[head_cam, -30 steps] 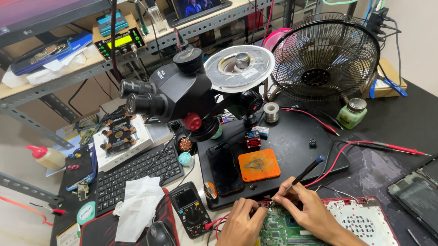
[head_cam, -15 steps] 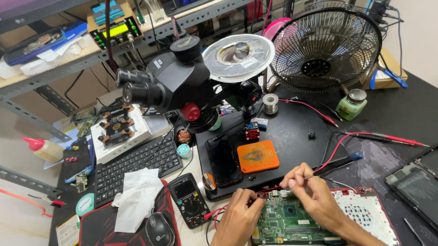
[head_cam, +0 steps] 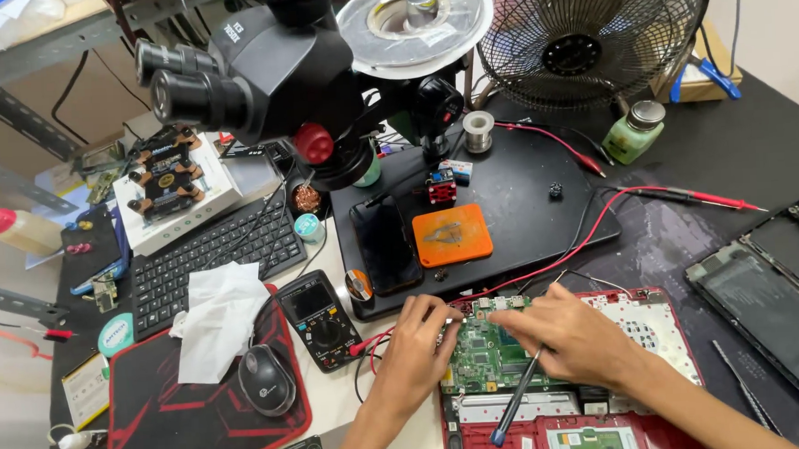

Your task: The person works on a disassembled laptop motherboard, using a screwdriver to remove and install small components. They also handle a laptop battery, placing it into the chassis, and use a multimeter to test connections on the circuit board.

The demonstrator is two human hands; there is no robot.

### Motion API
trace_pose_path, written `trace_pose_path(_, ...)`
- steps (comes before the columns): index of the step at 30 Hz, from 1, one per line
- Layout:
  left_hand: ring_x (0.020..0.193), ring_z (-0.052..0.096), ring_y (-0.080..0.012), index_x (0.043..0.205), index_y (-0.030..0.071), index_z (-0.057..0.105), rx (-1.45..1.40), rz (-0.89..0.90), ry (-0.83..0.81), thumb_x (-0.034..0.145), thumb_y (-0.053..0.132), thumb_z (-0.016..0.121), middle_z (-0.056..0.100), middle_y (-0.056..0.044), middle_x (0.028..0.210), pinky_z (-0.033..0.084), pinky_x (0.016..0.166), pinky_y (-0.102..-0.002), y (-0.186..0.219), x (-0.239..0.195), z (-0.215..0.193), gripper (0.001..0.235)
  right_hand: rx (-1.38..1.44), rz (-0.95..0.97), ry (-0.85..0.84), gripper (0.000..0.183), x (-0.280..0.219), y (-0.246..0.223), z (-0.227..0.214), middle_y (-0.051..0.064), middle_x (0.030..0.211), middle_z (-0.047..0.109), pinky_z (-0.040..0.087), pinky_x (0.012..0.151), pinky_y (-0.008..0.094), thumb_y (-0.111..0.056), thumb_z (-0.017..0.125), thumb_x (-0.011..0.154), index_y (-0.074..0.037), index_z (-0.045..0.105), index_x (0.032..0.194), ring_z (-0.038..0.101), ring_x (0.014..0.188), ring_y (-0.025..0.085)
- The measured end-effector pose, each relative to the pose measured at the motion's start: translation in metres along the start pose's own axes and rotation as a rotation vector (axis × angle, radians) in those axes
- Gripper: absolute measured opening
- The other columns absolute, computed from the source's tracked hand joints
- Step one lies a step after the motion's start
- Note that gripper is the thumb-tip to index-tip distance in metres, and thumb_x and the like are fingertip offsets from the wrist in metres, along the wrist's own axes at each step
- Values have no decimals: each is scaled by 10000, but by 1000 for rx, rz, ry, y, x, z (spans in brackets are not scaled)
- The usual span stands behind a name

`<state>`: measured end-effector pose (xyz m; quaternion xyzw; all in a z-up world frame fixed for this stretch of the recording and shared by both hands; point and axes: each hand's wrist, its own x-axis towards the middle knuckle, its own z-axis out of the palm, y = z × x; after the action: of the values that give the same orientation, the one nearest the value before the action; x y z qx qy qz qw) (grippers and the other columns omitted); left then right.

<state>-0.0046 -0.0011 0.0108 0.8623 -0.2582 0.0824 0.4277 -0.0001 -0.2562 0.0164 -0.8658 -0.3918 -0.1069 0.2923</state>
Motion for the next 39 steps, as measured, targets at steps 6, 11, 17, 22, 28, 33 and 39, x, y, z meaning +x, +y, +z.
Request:
trace_pose_path(6,1017,598,-332,1034,3,661,-5,-32,15,854,-3,721,604,-130,1035,500,859,-435,0,0,3,190,-130,35,-203,620,8,-9,5,39,668,617,390,687,388,-68,680,806,-149,579,1412,565,622,233)
trace_pose_path(11,1002,594,-333,1024,6,660,-4,-51,23,860,7,724,607,-130,1024,496,855,-434,0,-1,5,177,-142,57,-286,693,11,-10,6,41,704,621,394,690,391,-65,668,804,-161,516,1473,566,634,242)
trace_pose_path(17,1014,593,-347,1004,3,657,4,-38,40,870,18,726,606,-138,1033,494,858,-434,-1,-2,4,152,-136,27,-302,713,11,-6,6,46,744,634,405,698,403,-76,672,810,-161,486,1493,601,691,248)
trace_pose_path(22,1035,602,-340,1009,5,662,-6,-73,22,887,25,719,605,-135,1044,498,865,-423,-1,-2,6,137,-106,68,-360,727,9,-1,10,40,787,647,408,712,402,-74,664,829,-171,458,1520,621,709,239)
trace_pose_path(28,1014,616,-326,984,-9,673,15,-43,47,882,24,723,610,-132,1024,503,859,-424,-4,-6,12,118,-96,45,-363,680,6,4,17,46,787,654,423,711,410,-93,666,848,-125,464,1497,629,708,245)
trace_pose_path(33,983,624,-329,1011,-47,690,166,148,143,895,23,728,623,-162,1020,525,841,-423,-12,-19,31,141,-224,10,-401,629,0,11,28,80,772,641,448,736,452,-203,675,919,-127,443,1499,620,732,298)
trace_pose_path(39,983,598,-362,1014,-80,655,365,266,176,901,42,684,609,-194,1000,508,907,-439,-4,-19,34,170,-184,0,-357,629,1,11,30,72,745,649,483,774,522,-226,685,889,-123,487,1477,638,690,328)
